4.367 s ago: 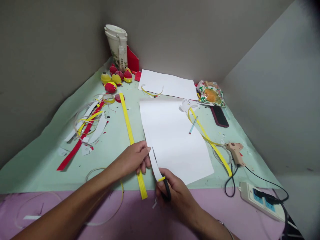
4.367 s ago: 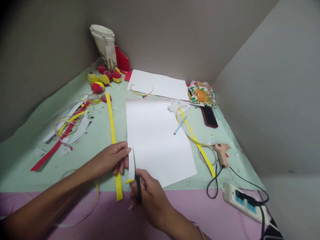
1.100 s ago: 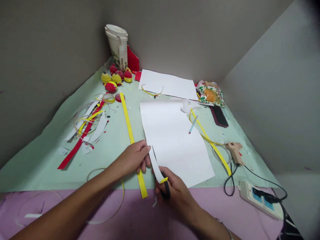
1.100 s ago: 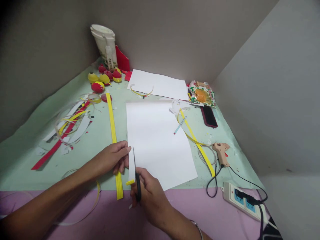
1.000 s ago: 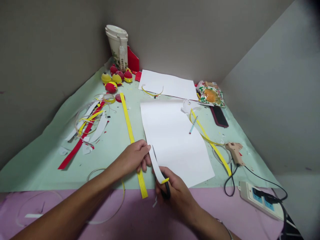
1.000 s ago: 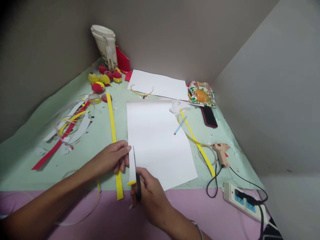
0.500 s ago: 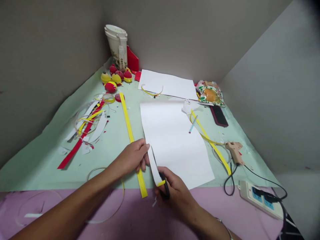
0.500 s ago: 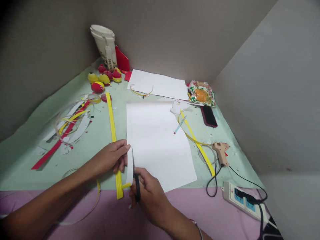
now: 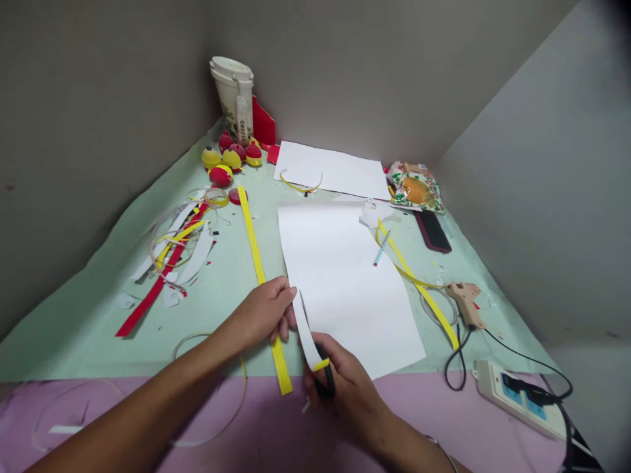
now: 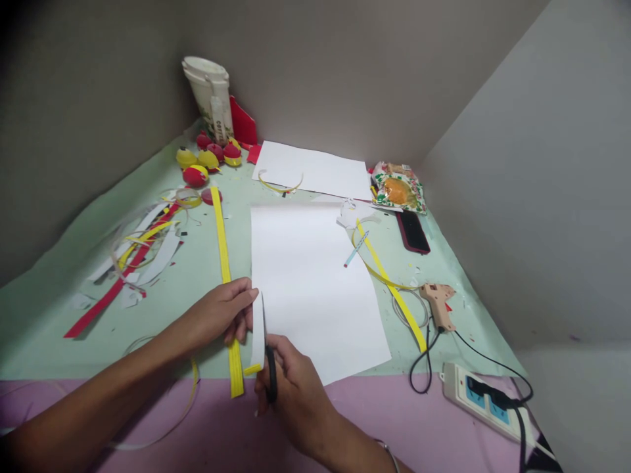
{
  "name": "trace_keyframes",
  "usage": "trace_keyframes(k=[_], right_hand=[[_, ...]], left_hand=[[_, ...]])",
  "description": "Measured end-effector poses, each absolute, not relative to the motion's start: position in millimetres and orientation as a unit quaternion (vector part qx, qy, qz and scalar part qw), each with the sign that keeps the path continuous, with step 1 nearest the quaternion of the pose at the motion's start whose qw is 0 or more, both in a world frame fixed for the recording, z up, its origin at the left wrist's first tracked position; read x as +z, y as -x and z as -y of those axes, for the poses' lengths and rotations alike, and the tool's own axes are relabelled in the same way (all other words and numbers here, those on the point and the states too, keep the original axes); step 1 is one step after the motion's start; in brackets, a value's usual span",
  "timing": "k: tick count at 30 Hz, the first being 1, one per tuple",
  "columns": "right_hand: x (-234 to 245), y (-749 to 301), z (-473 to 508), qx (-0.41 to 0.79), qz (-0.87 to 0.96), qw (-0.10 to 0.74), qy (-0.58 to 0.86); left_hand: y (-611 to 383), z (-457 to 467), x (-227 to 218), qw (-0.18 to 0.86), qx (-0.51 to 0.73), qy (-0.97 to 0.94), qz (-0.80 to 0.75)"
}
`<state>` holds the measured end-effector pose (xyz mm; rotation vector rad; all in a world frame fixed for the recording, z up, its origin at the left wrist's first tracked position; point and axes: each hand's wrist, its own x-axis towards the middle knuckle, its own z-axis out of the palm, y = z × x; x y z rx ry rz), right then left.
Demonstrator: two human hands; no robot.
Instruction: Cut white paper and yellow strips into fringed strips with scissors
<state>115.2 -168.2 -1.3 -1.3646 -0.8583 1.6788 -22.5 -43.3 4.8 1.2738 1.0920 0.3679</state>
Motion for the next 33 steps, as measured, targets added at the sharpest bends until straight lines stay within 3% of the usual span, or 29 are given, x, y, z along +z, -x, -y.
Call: trace_keyframes(k=[33], right_hand=[[-10.5, -112.4, 168.8, 0.664, 0.338, 0.423, 0.516]], left_hand=[[23.8, 43.9, 3.3, 0.655, 0.171, -0.563, -0.473]])
